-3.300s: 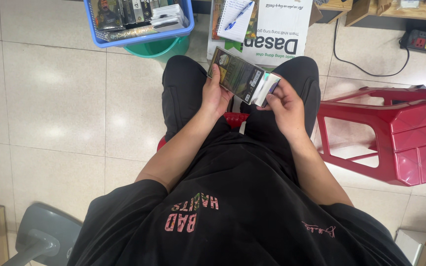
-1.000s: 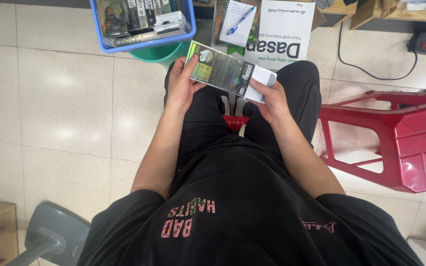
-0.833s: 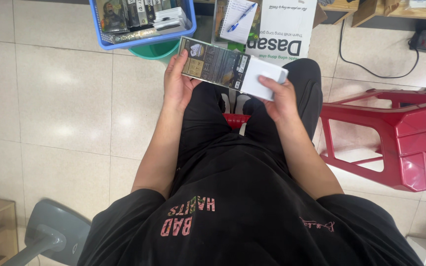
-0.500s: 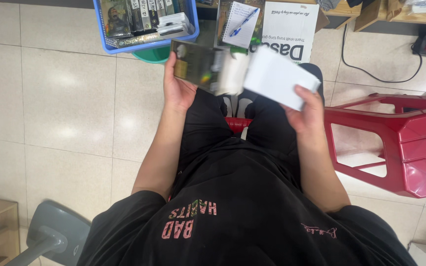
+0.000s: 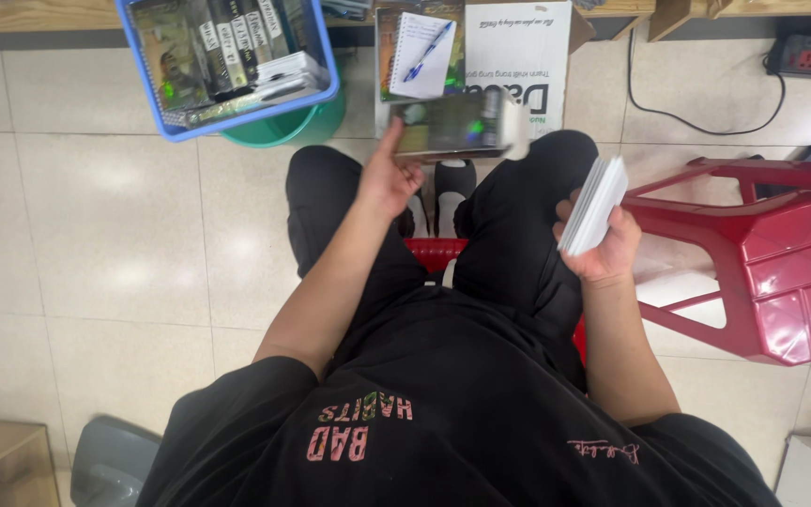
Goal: The person sits on a stool and repeatedly takes small items from a blue basket, places them into white paper envelopes, and seals them. They handle several items, including a small box and a black pouch, placing each into an envelope and folding the flap to close it.
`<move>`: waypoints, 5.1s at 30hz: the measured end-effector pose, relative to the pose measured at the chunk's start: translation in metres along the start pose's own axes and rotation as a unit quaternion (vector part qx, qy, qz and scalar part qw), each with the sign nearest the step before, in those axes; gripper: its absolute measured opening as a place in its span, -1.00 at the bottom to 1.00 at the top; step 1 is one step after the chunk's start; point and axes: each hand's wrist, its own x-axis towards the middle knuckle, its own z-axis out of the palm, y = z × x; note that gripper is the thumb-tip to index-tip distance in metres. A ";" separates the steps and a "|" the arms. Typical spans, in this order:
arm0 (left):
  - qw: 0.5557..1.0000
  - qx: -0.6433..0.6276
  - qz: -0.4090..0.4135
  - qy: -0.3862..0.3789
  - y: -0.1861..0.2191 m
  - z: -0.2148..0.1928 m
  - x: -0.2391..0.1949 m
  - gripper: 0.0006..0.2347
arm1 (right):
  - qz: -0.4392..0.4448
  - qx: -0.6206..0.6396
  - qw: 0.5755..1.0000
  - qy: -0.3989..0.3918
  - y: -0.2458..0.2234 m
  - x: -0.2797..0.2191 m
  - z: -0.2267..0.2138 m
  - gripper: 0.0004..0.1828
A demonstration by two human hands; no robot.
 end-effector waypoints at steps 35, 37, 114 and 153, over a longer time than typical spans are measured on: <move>0.796 0.102 -0.245 -0.545 -0.071 -0.016 -0.111 -0.30 | 0.048 -0.605 0.777 -0.166 0.005 0.026 0.158 -0.36; 0.812 0.114 -0.206 -0.534 -0.071 -0.022 -0.128 -0.43 | 0.064 -0.648 0.724 -0.226 0.011 0.028 0.186 -0.28; 0.657 0.534 0.526 -0.079 0.027 -0.054 -0.138 -0.69 | -0.162 -0.365 0.906 0.141 -0.005 0.061 0.112 -0.38; 0.533 0.736 0.394 0.142 0.042 -0.070 -0.083 -0.65 | -0.185 -0.568 0.733 0.325 -0.065 0.246 -0.053 -0.61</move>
